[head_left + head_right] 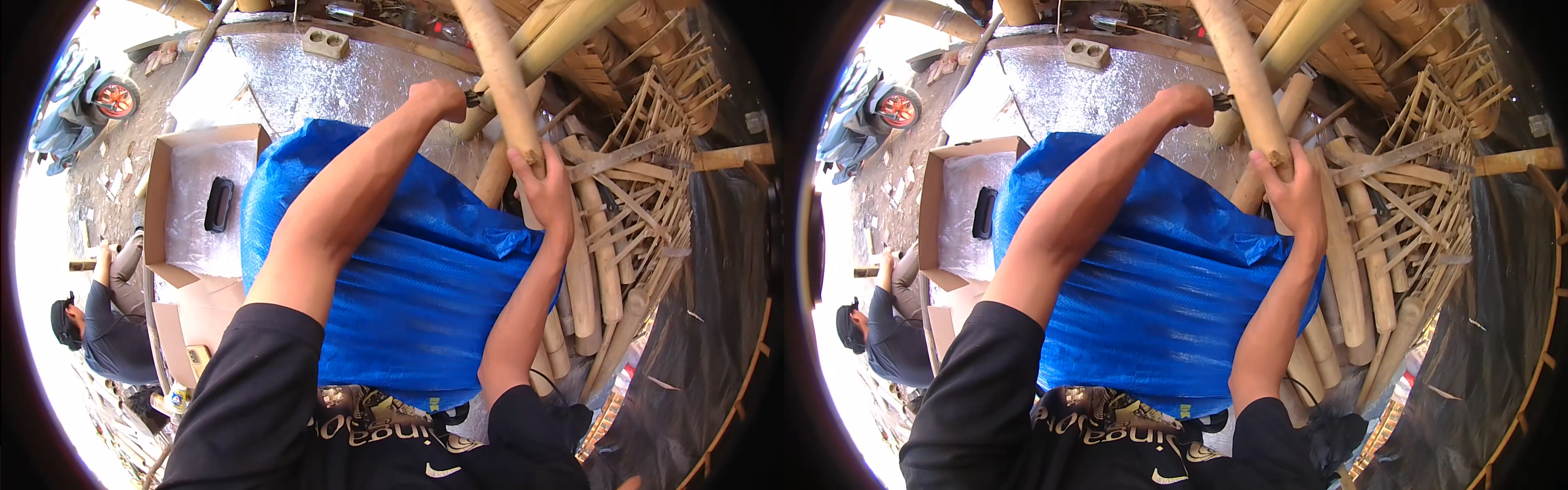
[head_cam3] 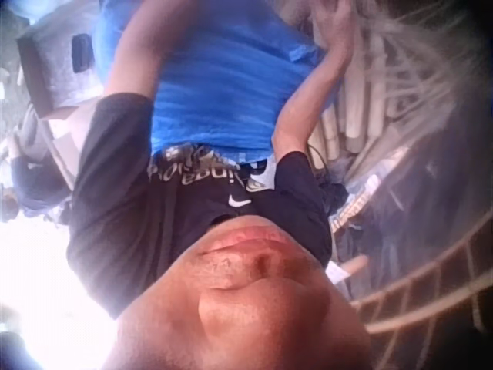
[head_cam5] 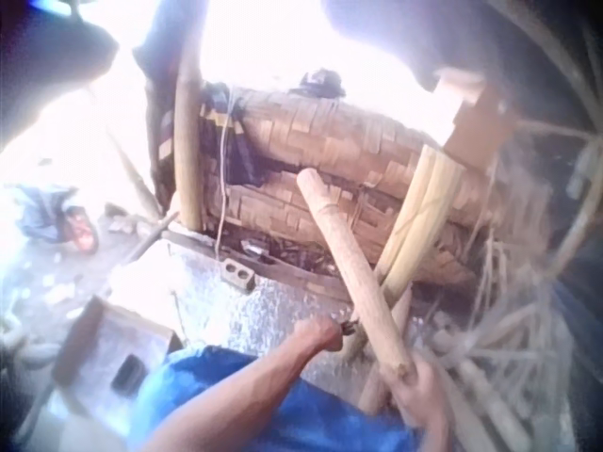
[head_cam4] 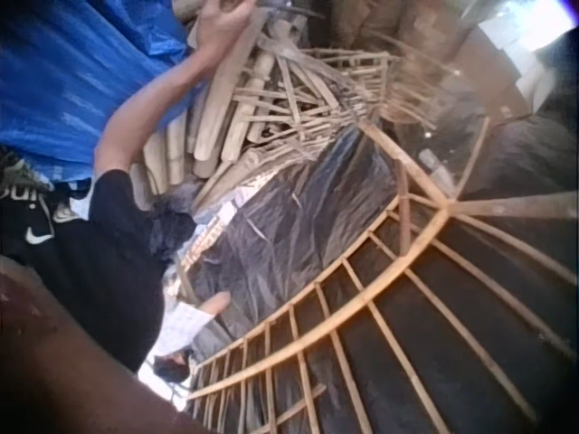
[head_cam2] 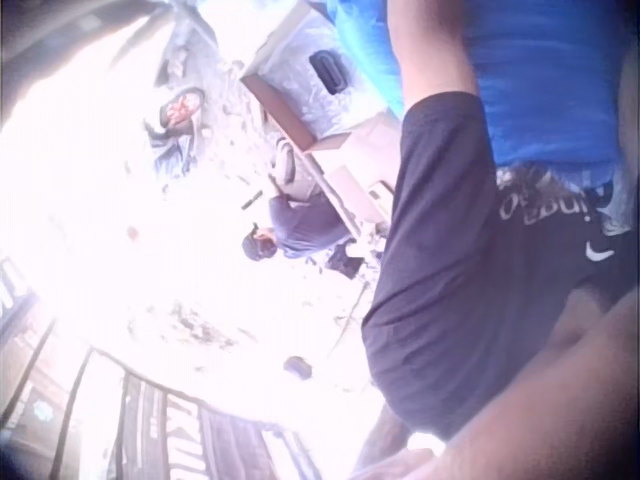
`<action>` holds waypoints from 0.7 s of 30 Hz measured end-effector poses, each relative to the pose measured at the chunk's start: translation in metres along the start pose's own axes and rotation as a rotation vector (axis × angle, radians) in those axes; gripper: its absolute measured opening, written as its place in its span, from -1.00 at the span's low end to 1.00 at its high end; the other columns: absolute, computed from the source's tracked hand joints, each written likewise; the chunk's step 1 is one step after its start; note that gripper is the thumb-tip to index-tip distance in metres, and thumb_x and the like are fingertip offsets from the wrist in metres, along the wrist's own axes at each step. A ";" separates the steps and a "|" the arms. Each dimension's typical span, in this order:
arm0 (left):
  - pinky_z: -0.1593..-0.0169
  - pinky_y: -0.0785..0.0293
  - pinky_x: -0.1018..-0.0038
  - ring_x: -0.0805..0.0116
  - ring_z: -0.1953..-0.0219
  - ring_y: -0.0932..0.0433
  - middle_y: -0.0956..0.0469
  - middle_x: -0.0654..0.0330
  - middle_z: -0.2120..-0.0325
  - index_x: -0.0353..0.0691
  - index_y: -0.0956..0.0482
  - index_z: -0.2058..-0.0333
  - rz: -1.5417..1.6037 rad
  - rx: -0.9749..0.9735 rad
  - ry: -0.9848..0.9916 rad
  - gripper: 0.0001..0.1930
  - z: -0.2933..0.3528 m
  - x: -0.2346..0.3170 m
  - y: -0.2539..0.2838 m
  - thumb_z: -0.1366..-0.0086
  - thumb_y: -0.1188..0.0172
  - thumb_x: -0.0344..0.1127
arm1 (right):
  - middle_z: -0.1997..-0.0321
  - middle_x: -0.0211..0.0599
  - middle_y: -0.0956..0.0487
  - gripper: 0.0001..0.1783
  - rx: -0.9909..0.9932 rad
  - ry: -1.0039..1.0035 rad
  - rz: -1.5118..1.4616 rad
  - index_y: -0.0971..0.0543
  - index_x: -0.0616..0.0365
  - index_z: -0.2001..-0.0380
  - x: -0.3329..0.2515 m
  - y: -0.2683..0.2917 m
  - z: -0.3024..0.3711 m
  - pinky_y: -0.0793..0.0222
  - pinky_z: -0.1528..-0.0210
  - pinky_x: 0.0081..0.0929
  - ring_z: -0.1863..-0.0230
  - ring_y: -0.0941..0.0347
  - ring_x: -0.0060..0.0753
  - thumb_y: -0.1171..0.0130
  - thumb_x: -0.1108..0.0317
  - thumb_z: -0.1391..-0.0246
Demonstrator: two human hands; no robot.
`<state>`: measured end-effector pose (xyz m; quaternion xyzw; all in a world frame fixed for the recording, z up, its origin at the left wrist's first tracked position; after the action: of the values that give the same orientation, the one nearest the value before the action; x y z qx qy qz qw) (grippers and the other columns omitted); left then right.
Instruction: The person uses a knife to scrape and trim the edges and surfaces of several bamboo poles while sitting in a workshop.
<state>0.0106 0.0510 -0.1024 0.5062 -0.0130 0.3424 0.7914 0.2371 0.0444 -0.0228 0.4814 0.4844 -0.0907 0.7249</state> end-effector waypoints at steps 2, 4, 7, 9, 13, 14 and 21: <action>-0.14 -0.52 0.19 0.11 -0.18 -0.57 -0.63 0.14 -0.10 -0.03 -0.68 -0.04 0.022 0.024 0.027 -0.57 0.002 -0.001 0.000 -0.16 -0.16 -0.24 | 0.34 -0.31 -0.58 -0.41 0.021 0.091 -0.149 -0.50 0.32 -0.03 -0.007 0.000 0.002 -0.42 0.43 -0.49 0.44 -0.49 -0.52 -0.31 0.01 -0.19; -0.13 -0.52 0.19 0.11 -0.17 -0.58 -0.64 0.13 -0.08 -0.05 -0.69 -0.03 0.014 0.008 0.031 -0.57 0.001 -0.005 0.001 -0.16 -0.14 -0.26 | 0.36 -0.33 -0.57 -0.44 0.021 0.106 -0.198 -0.51 0.31 0.00 -0.010 -0.004 0.004 -0.42 0.39 -0.48 0.43 -0.48 -0.52 -0.30 0.01 -0.20; -0.10 -0.53 0.18 0.10 -0.15 -0.60 -0.64 0.12 -0.06 -0.07 -0.69 -0.02 -0.001 -0.020 0.022 -0.58 -0.002 -0.006 -0.001 -0.17 -0.12 -0.27 | 0.33 -0.27 -0.59 -0.42 -0.011 0.018 -0.118 -0.53 0.30 -0.01 -0.008 -0.008 -0.001 -0.45 0.26 -0.45 0.35 -0.52 -0.46 -0.27 -0.03 -0.21; -0.03 -0.55 0.19 0.11 -0.06 -0.65 -0.68 0.10 0.01 -0.12 -0.71 0.04 -0.002 -0.047 0.005 -0.61 -0.005 0.002 -0.003 -0.17 -0.11 -0.29 | 0.16 0.03 -0.65 -0.28 -0.028 0.016 0.031 -0.52 0.36 -0.07 0.030 -0.013 -0.015 -0.45 0.00 -0.28 0.11 -0.60 -0.14 -0.25 -0.14 -0.17; 0.04 -0.57 0.20 0.14 0.03 -0.68 -0.71 0.10 0.10 -0.16 -0.73 0.09 0.023 -0.032 -0.030 -0.64 -0.018 -0.002 -0.011 -0.17 -0.09 -0.31 | 0.08 0.19 -0.65 -0.17 -0.074 -0.034 0.122 -0.51 0.37 -0.11 0.033 -0.014 -0.018 -0.42 -0.10 -0.21 -0.01 -0.60 0.03 -0.27 -0.22 -0.11; 0.05 -0.57 0.20 0.14 0.03 -0.68 -0.71 0.11 0.10 -0.15 -0.73 0.09 0.022 -0.022 -0.044 -0.64 -0.020 -0.006 -0.011 -0.17 -0.09 -0.31 | 0.09 0.17 -0.65 -0.17 -0.055 -0.022 0.157 -0.51 0.37 -0.12 0.035 -0.016 -0.018 -0.44 -0.06 -0.21 0.04 -0.62 0.01 -0.27 -0.23 -0.11; -0.15 -0.52 0.17 0.07 -0.18 -0.57 -0.62 0.09 -0.10 -0.07 -0.68 -0.05 -0.027 -0.009 -0.016 -0.55 0.000 0.003 -0.006 -0.16 -0.14 -0.24 | 0.37 -0.26 -0.60 -0.37 0.019 0.088 -0.126 -0.54 0.30 -0.01 -0.004 0.010 0.008 -0.42 0.47 -0.45 0.53 -0.51 -0.46 -0.31 -0.07 -0.15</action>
<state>0.0162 0.0505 -0.1063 0.5057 -0.0141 0.3275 0.7980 0.2460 0.0416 -0.0126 0.4604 0.5442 -0.1197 0.6910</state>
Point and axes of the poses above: each hand's wrist, its own z-axis away from the middle knuckle, its own y-axis out of the back of the hand, x = y × z, the point moved 4 cm from there along -z, towards the middle knuckle
